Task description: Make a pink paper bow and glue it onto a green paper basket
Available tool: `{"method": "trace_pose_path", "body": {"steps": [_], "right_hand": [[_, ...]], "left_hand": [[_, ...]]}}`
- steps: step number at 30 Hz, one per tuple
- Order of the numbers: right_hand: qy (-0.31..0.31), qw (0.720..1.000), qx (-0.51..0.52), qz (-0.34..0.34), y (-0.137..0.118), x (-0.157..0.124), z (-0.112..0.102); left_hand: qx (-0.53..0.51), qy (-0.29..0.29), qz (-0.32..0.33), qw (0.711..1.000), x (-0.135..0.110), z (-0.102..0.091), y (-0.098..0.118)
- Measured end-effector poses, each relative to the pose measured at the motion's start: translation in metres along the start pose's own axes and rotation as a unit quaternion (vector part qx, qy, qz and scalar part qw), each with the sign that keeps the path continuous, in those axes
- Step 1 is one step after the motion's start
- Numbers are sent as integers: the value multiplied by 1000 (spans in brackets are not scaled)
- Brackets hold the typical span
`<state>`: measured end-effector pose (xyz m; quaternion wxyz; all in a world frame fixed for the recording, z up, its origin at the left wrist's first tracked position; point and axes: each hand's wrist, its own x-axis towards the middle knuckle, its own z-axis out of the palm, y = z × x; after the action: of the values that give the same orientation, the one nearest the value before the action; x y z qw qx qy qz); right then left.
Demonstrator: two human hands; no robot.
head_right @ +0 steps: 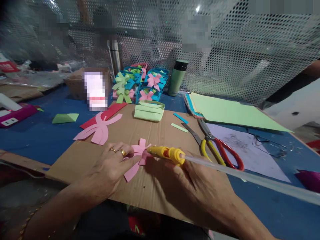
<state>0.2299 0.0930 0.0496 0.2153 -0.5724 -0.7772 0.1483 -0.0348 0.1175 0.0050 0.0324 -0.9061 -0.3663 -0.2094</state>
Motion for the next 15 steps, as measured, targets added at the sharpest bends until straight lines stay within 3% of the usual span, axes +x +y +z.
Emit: {"method": "trace_pose_path", "body": {"steps": [7, 13, 15], "right_hand": [[-53, 999, -8, -7, 0, 3, 1], [70, 993, -29, -89, 12, -6, -8], [112, 989, -51, -86, 23, -17, -17]], "left_hand": [[-2, -2, 0, 1000, 1, 0, -1], [-6, -14, -4, 1000, 0, 1, 1], [-2, -9, -2, 1000, -2, 0, 1]]}}
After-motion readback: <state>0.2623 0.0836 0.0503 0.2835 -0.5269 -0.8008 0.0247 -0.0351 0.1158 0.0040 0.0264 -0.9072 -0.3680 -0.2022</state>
